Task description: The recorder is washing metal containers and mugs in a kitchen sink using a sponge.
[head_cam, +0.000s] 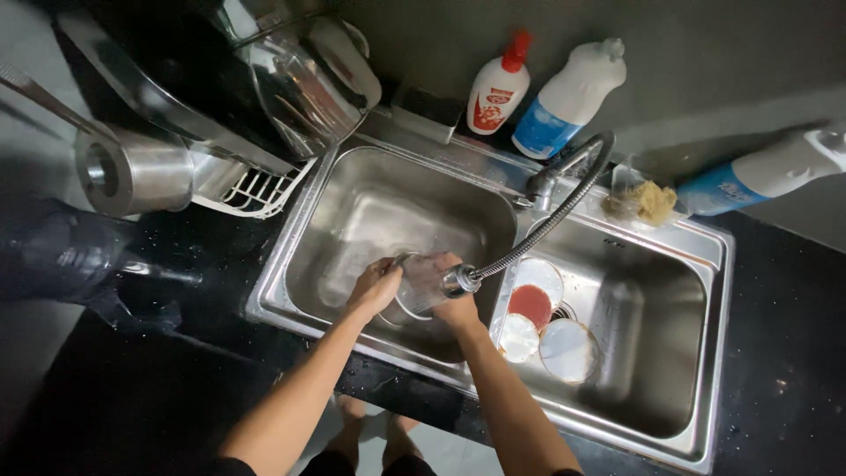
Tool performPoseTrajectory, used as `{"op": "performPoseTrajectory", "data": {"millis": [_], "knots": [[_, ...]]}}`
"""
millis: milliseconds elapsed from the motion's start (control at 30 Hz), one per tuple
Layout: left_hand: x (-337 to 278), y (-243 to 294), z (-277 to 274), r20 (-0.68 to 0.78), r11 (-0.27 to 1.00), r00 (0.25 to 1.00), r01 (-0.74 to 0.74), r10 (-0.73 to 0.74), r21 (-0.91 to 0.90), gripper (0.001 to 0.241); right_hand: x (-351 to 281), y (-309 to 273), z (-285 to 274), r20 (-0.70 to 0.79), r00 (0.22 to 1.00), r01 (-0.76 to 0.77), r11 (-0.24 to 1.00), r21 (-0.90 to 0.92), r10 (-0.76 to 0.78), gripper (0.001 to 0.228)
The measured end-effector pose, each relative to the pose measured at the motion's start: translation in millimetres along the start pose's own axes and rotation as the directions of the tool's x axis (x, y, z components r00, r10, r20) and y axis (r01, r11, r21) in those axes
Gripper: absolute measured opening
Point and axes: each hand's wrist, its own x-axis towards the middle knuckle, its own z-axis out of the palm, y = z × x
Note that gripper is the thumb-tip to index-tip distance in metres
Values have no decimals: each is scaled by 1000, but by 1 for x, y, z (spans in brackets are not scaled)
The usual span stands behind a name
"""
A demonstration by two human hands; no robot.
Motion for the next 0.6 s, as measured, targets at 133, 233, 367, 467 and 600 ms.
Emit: {"op": "performPoseTrajectory", "data": {"millis": [133, 233, 367, 467, 600], "knots": [[1, -6, 8, -89, 983, 982, -156, 164, 92, 46, 12, -11, 7, 143, 911, 404, 770, -494, -387, 31], [-15, 8, 9, -132, 987, 978, -163, 161, -5, 45, 16, -1, 14, 46, 923, 316, 686, -656, -382, 28], [-7, -7, 17, -152, 949, 944, -307, 293, -77, 44, 23, -25, 22, -94, 992, -119, 845, -522, 82, 55], [-6, -13, 16, -144, 953, 955, -277, 260, -119, 46, 24, -44, 29, -76, 945, -313, 807, -500, 319, 56], [-5, -19, 22, -163, 955, 953, -273, 254, -112, 46, 20, -35, 28, -140, 935, -345, 737, -581, 327, 52]]}}
